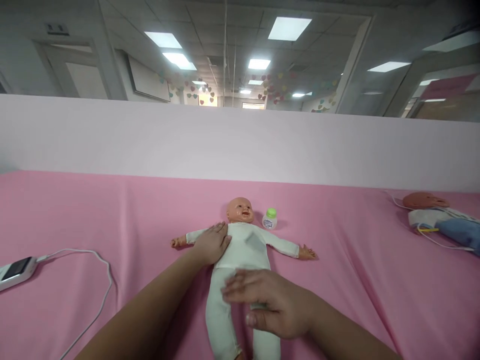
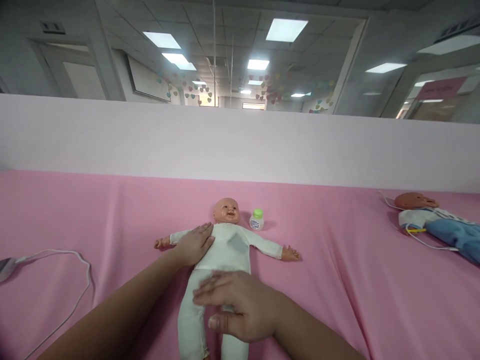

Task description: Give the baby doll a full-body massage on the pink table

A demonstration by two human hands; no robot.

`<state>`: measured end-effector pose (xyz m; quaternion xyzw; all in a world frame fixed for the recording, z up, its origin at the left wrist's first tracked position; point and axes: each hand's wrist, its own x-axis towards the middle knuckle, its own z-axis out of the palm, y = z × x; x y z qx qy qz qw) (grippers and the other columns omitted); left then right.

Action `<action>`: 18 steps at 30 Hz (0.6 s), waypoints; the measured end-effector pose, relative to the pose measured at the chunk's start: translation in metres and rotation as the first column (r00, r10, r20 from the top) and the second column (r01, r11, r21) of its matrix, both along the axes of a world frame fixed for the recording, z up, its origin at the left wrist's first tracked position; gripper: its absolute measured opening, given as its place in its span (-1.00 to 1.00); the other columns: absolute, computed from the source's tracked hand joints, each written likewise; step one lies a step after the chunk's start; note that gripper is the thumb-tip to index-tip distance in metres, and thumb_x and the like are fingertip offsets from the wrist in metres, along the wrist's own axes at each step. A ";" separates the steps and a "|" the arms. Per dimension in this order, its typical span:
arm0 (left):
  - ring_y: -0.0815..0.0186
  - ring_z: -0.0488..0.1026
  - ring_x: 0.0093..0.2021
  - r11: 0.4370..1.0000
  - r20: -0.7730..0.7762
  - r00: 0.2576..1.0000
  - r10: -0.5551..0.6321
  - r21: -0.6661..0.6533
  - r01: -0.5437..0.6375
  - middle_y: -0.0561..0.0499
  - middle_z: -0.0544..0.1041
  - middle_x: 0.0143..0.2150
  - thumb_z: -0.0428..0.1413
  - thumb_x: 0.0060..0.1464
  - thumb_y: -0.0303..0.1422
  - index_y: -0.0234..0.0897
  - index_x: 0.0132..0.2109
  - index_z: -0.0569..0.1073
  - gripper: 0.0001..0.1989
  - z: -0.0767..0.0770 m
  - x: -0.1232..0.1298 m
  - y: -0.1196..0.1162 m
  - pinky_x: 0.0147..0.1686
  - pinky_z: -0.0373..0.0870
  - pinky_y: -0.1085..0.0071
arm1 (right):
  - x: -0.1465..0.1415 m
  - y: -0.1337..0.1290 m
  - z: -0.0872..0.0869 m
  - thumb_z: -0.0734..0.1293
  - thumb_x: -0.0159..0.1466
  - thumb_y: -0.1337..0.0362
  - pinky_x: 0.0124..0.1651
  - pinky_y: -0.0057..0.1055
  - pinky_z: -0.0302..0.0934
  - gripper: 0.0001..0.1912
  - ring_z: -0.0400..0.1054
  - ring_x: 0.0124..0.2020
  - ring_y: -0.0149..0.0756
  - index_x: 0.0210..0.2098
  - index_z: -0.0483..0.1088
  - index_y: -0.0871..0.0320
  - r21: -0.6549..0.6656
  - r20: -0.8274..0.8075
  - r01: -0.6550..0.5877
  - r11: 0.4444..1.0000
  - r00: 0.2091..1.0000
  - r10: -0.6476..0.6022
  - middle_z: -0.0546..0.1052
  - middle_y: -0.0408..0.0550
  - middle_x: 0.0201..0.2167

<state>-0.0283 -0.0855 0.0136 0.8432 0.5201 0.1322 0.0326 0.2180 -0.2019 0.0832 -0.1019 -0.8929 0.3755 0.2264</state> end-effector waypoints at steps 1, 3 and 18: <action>-0.02 0.21 0.48 1.000 -0.011 1.000 -0.012 0.011 0.012 -0.37 0.26 0.47 -0.28 0.47 -0.06 -0.51 0.43 0.27 -0.30 -0.001 0.000 0.001 0.45 0.12 0.04 | 0.000 0.004 -0.002 0.25 0.47 -0.10 0.52 0.06 -0.10 -0.36 0.27 0.40 -0.02 0.40 0.32 0.10 0.057 0.075 0.058 0.997 0.995 -0.062 0.44 0.16 0.33; -0.03 0.22 0.47 0.999 -0.031 0.999 -0.031 0.031 0.032 -0.40 0.26 0.46 -0.28 0.47 -0.09 -0.55 0.44 0.26 -0.31 -0.004 0.000 0.003 0.45 0.12 0.03 | 0.000 0.020 -0.009 0.27 0.43 -0.19 0.55 0.17 -0.37 -0.23 0.02 0.52 0.05 0.48 0.18 0.07 0.150 0.214 0.174 0.973 0.956 -0.203 0.21 0.15 0.48; 0.04 0.19 0.49 0.999 0.047 0.999 -0.008 -0.041 0.009 -0.29 0.27 0.48 -0.26 0.44 -0.08 -0.45 0.44 0.26 -0.33 0.006 0.002 0.001 0.46 0.10 0.08 | 0.029 0.097 -0.049 0.03 0.50 -0.20 0.50 -0.07 -0.06 -0.19 0.01 0.52 -0.01 0.52 0.07 0.21 0.253 0.361 0.702 0.666 0.570 -0.738 0.14 0.12 0.52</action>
